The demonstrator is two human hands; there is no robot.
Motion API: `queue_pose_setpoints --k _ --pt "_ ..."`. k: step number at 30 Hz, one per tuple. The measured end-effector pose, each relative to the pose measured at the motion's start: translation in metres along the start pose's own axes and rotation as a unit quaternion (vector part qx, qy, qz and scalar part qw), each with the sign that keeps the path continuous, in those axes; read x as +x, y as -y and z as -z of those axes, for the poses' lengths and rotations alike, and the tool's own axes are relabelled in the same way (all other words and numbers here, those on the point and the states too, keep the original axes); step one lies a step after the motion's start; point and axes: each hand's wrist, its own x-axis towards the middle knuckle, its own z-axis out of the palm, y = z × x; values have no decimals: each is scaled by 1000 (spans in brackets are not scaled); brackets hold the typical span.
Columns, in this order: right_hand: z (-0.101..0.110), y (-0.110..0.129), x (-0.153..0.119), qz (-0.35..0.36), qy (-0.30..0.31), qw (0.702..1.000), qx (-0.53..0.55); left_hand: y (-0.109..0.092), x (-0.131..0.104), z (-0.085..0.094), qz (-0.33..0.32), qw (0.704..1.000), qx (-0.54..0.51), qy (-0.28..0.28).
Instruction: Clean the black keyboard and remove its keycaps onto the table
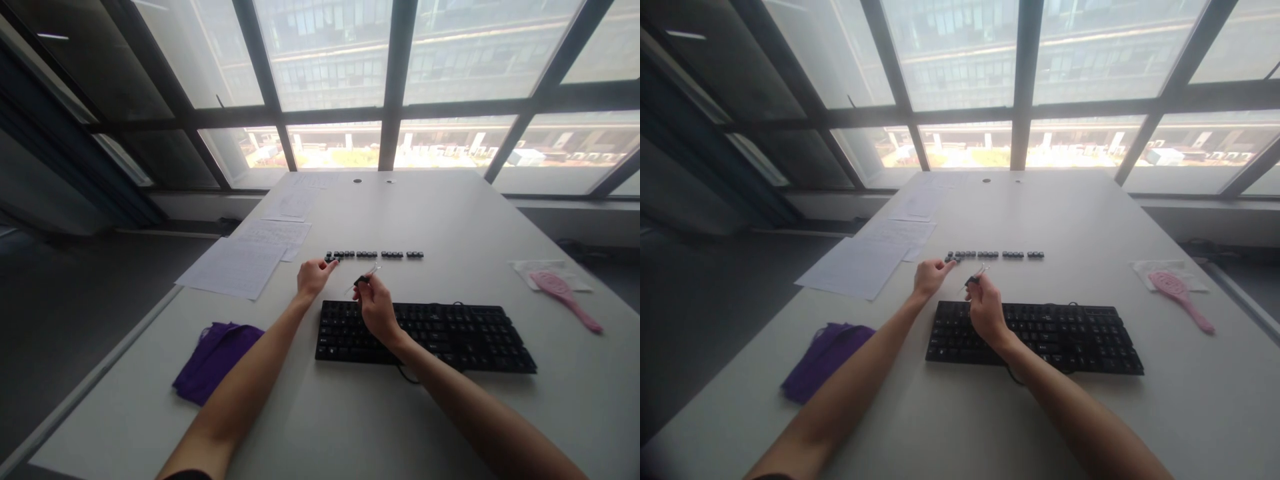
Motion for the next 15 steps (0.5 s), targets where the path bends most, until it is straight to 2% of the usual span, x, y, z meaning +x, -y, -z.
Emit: queue_pose_setpoints --k 3,8,12,15 --pt "5 2 0 -3 31 999 -13 -9 -20 10 -55 998 -1 36" --pt "10 1 -4 2 78 995 -68 -11 -63 22 -74 994 -20 78" --pt "9 2 -8 56 105 987 -108 -5 -91 18 -84 991 -65 83" --pt "10 2 -9 91 142 978 -123 -2 -101 11 -108 988 -73 80"
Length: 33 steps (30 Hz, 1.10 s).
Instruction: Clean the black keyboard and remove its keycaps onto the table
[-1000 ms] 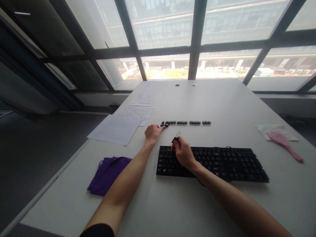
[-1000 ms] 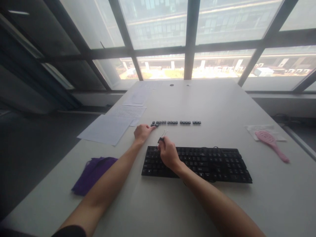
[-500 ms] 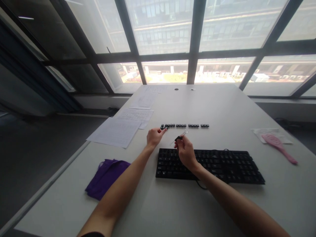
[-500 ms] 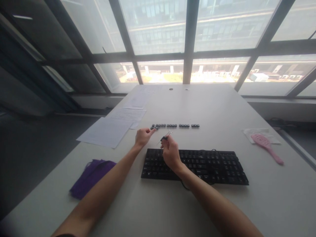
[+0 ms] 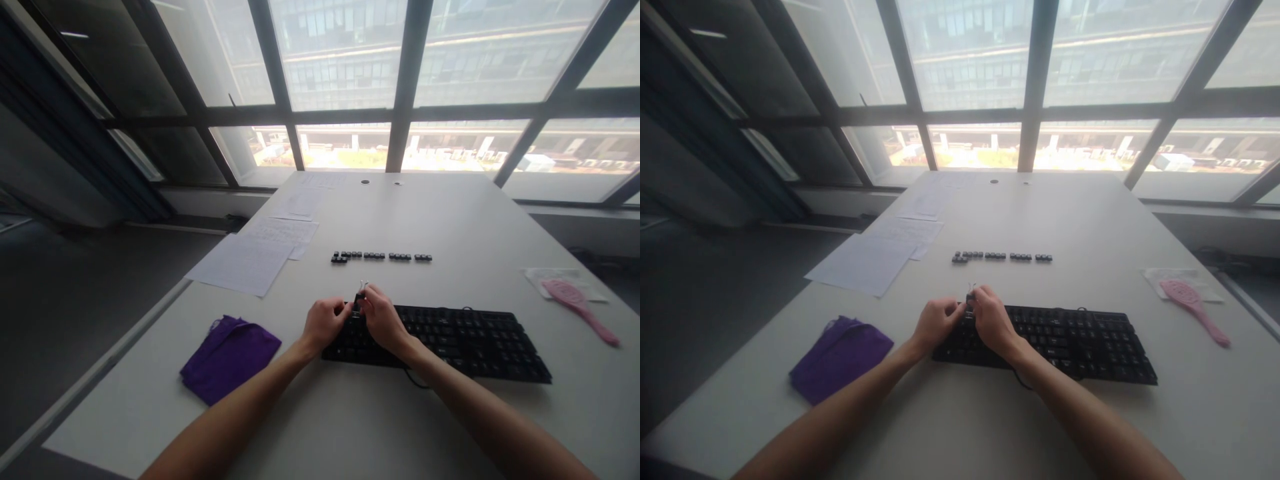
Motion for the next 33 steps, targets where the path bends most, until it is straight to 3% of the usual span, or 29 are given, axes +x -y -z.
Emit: queue_pose_setpoints --k 8,12,15,23,33 --pt "-1 -7 -8 56 69 994 -59 0 -6 -4 -44 998 -6 -44" --pt "-1 -7 -13 70 54 995 -43 -2 -10 3 -132 991 -23 -16" --pt "1 -8 -12 32 15 999 1 -2 -10 4 -166 986 -2 10" --pt "5 -12 -8 -37 -12 998 52 -2 -5 -2 -146 989 -34 14" --pt "0 -14 -12 69 50 996 -28 3 -6 -8 -142 990 9 16"
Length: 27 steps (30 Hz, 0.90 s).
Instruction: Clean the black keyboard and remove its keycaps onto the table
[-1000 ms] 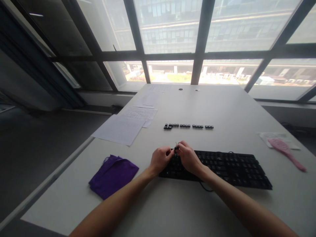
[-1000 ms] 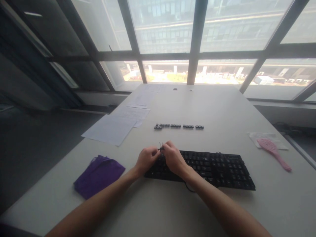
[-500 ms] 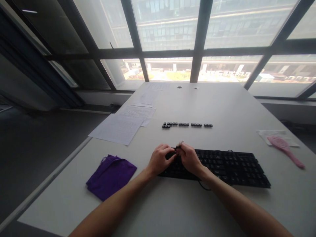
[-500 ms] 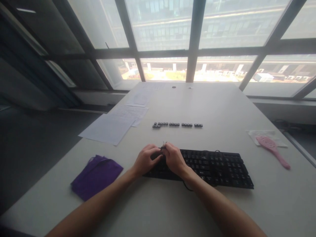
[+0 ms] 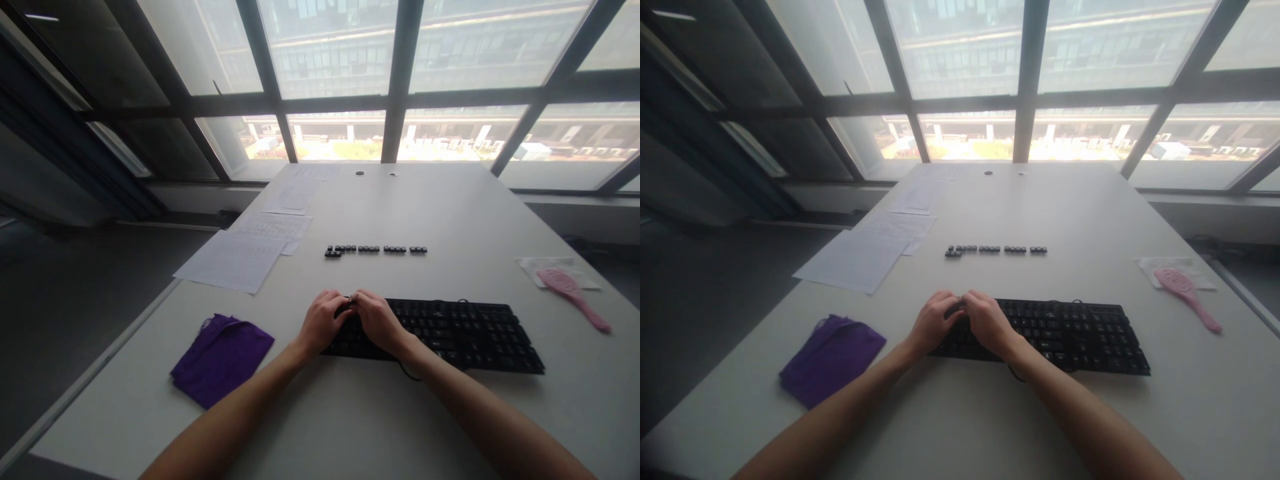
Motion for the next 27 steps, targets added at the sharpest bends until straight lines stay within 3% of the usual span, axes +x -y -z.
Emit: queue_pose_setpoints --k 8,10,17,22,27 --pt "-2 -1 -4 90 25 987 -127 -2 -1 1 -9 1000 6 4" --pt "-2 0 -4 73 9 992 -99 -2 -1 2 -12 1000 7 8" --pt "6 3 3 -90 -66 992 60 -4 2 4 -16 1000 -13 9" --pt "8 2 4 -113 -71 988 75 -7 2 5 -23 1000 -8 4" --pt "6 1 3 -89 -67 991 70 -7 0 3 -31 999 25 6"
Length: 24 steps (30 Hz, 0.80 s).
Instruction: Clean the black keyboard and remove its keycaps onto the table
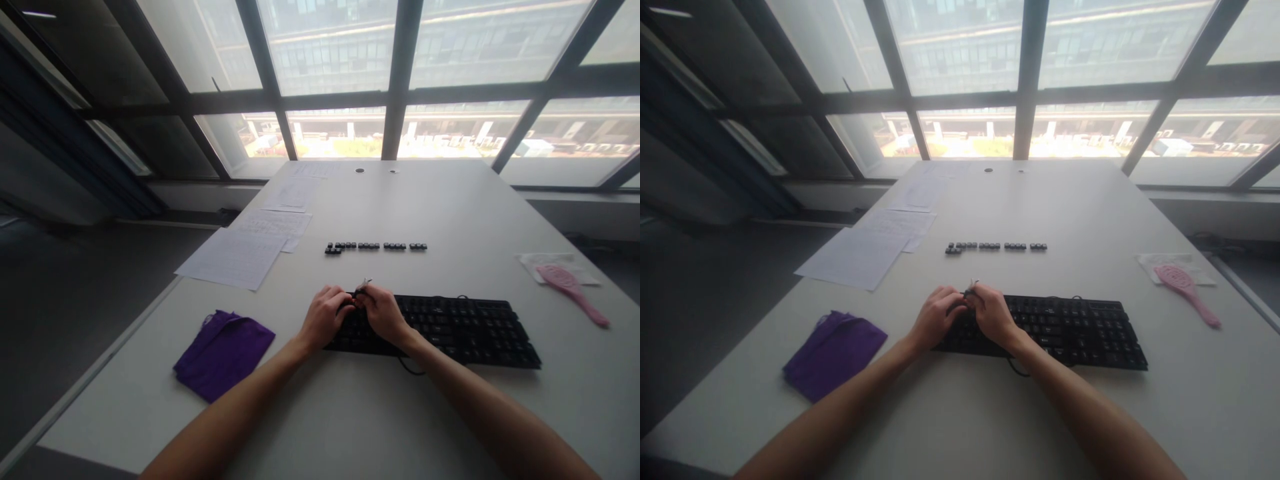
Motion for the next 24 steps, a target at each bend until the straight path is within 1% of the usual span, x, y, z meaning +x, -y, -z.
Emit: queue_pose_setpoints --k 4,7,10,12,16,18,24 --pt "-2 0 -2 57 37 997 -33 3 -2 -3 1 1000 26 -2" --pt "-3 0 -4 102 69 989 -83 5 -3 -4 4 1000 22 -3" --pt "-3 0 -5 130 82 983 -104 5 -3 -3 5 1000 12 1" --pt "-3 0 -5 122 73 986 -84 4 -2 -1 6 1000 4 2" --pt "-1 0 -2 46 26 999 -9 3 -2 0 16 1000 3 -1" --pt "0 0 -1 23 13 1000 6 4 -2 -1 19 1000 7 -2" --pt "0 -2 1 1 5 1000 17 4 -2 -3 26 1000 10 3"
